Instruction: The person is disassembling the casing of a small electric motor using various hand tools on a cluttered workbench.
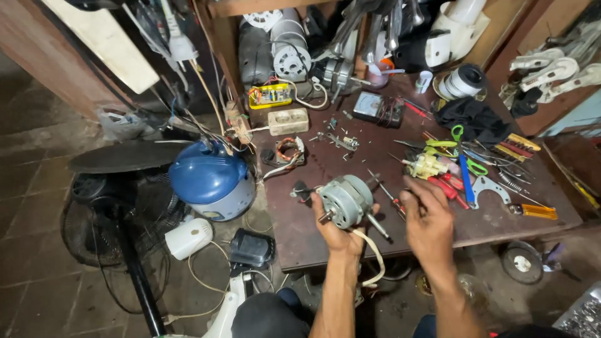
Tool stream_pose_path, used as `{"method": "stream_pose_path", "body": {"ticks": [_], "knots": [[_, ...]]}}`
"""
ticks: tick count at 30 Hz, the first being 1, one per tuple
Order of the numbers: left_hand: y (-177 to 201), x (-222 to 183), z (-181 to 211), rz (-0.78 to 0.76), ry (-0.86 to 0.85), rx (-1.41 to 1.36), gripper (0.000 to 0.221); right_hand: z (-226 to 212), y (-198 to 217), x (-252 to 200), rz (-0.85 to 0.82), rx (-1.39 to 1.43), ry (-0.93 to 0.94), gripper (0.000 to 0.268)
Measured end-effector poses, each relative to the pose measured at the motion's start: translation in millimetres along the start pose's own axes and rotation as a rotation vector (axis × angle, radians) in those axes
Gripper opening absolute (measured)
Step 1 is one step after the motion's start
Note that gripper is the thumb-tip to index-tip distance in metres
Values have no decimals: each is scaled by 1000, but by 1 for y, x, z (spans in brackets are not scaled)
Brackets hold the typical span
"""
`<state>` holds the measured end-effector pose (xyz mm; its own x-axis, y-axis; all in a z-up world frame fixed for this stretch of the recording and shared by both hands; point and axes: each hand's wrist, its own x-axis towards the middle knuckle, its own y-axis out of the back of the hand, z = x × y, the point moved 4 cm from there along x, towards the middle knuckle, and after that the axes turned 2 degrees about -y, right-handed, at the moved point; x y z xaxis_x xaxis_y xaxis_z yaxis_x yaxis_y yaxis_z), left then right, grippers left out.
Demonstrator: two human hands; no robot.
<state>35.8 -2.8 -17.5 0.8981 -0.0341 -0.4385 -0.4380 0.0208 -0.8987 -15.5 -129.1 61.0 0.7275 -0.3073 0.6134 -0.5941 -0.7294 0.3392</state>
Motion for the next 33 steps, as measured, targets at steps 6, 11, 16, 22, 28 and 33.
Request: {"method": "stream_pose_path", "body": {"ticks": [6,11,16,22,28,33], "knots": [[5,6,-5,-165,172,53,60,80,-32,-5,-132,449,-563,34],[30,33,-5,-214,305,116,72,95,-29,-4,-87,556,-634,24],[31,37,-7,-221,302,122,73,99,-27,-9,-89,640,-657,19],[29,42,-9,-204,351,146,70,94,-25,-10,-47,670,-636,20],[32,48,-10,-127,357,172,68,89,-21,-9,-17,666,-591,17],[49,65,-15,-234,419,119,80,83,-17,-13,-22,649,-588,17]]}}
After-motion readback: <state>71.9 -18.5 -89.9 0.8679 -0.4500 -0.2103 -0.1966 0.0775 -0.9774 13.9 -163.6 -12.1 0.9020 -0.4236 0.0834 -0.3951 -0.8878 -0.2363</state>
